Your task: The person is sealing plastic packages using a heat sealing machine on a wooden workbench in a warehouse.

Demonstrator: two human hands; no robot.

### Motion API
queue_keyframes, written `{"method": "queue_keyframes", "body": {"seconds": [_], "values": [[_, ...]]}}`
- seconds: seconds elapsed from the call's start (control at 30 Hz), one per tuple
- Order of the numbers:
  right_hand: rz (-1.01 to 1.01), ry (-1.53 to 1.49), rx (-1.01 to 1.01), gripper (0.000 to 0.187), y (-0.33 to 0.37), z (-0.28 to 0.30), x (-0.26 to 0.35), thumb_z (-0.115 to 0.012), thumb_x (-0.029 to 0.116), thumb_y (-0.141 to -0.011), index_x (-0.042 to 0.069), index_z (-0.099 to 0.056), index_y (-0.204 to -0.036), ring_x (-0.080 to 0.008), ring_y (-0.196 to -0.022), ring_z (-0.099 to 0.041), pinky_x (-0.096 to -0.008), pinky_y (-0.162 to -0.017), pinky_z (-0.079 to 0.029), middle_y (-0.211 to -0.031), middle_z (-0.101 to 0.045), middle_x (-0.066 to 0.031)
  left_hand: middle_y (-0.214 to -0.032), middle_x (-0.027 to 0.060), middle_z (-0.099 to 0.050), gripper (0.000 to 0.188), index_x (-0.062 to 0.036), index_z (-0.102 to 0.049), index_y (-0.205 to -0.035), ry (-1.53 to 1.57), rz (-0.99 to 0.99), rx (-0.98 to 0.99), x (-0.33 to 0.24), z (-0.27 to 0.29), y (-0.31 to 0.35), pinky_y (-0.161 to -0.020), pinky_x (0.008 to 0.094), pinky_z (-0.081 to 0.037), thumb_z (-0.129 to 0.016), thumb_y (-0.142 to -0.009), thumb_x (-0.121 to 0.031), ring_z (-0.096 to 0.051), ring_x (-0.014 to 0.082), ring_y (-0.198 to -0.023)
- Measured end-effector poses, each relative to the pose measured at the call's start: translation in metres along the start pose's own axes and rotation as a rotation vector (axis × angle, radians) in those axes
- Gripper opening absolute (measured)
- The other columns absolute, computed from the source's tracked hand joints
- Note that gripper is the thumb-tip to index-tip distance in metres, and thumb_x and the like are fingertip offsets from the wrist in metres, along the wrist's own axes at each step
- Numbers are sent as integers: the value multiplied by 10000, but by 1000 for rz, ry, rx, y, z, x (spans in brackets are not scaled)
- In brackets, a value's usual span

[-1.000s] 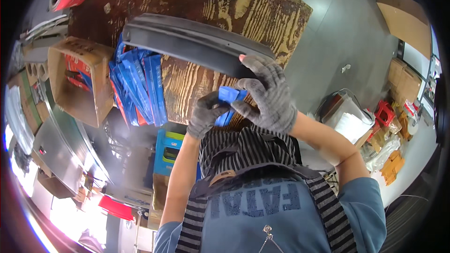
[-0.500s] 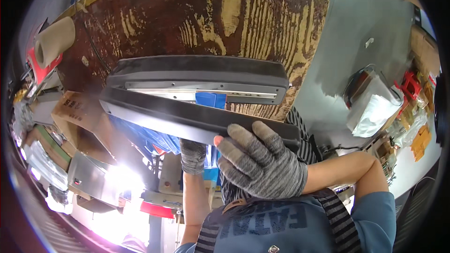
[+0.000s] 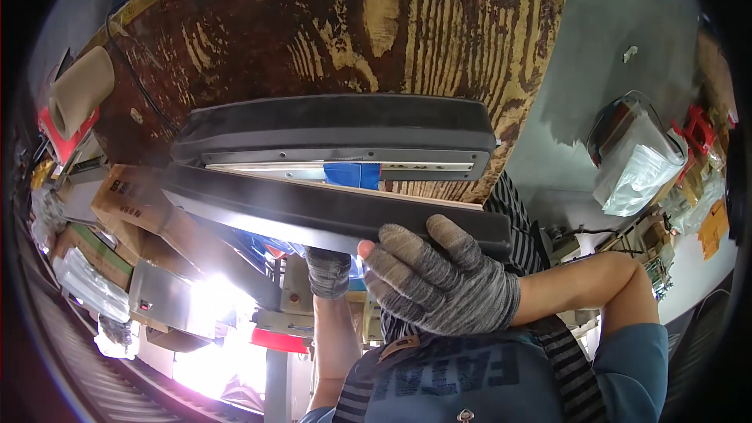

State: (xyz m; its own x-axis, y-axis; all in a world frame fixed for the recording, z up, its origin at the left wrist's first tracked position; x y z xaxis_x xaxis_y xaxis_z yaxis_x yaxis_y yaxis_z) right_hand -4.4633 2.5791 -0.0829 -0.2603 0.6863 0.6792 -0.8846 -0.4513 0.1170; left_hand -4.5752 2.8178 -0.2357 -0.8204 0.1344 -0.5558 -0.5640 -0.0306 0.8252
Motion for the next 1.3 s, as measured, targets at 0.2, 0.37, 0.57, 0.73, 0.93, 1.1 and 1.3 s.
{"method": "queue_keyframes", "body": {"seconds": [0.2,0.37,0.57,0.73,0.93,1.1,1.3], "values": [[34,107,-22,332,6,-15,-8,-585,287,-858,168,-626,-1165,-247,-1261,-492,-522,-1102,-288,-1361,-511,-70,-1285,182,-550,456,6,-478,-1321,-234,-98,-24,-29,-16,-9,-1003,394,-420,-610,-911,-144,-544,312,-1171],[36,121,-45,354,4,-19,-15,-593,300,-861,170,-618,-1189,-240,-1262,-487,-505,-1114,-279,-1364,-509,-58,-1223,169,-577,405,10,-527,-1253,-322,-108,0,-47,-26,-14,-970,404,-436,-634,-883,-112,-570,322,-1096],[62,140,-106,373,0,-37,-37,-590,302,-866,144,-596,-1204,-269,-1243,-502,-470,-1086,-304,-1374,-493,-101,-1019,37,-635,230,-25,-625,-1057,42,-92,-31,-68,-46,-26,-806,300,-496,-699,-839,-38,-599,146,-890],[45,206,15,695,2,-48,-34,-496,547,-894,63,-419,-1387,-348,-1312,-423,-501,-1089,-279,-1450,-406,-184,-1125,108,-639,452,0,-578,-1215,-86,-158,-15,-70,-49,-30,-913,320,-466,-713,-784,-15,-594,183,-1030],[54,329,-62,869,3,-47,-36,-473,643,-872,55,-258,-1475,-373,-1325,-382,-509,-1073,-294,-1504,-292,-208,-1085,125,-613,516,-31,-539,-1230,-664,-478,-925,-114,51,-17,-903,397,-454,-753,-768,-115,-573,298,-989],[89,404,-63,897,-2,-49,-25,-461,658,-871,61,-216,-1494,-368,-1346,-348,-502,-1077,-277,-1518,-264,-208,-1123,126,-609,620,-92,-518,-1234,-807,-179,-1159,-113,126,-48,-1006,431,-360,-810,-709,-245,-554,316,-1041],[96,454,-74,872,0,-47,-25,-476,621,-876,53,-225,-1489,-374,-1347,-348,-508,-1075,-277,-1518,-264,-209,-1057,144,-626,651,-28,-527,-1214,-526,-225,-900,-110,134,-40,-943,413,-446,-825,-687,-266,-585,312,-1060]]}}
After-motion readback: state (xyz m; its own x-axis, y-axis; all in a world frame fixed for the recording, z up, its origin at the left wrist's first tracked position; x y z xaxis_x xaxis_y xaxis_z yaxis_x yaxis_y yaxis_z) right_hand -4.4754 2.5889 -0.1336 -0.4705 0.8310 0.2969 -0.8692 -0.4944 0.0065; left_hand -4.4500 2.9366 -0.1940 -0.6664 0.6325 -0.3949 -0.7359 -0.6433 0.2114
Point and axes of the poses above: each hand's wrist, its own y-axis away from the middle knuckle, its own z-axis out of the back of the hand, x = y × z, the point moved 8 cm from there along -y, towards the middle knuckle
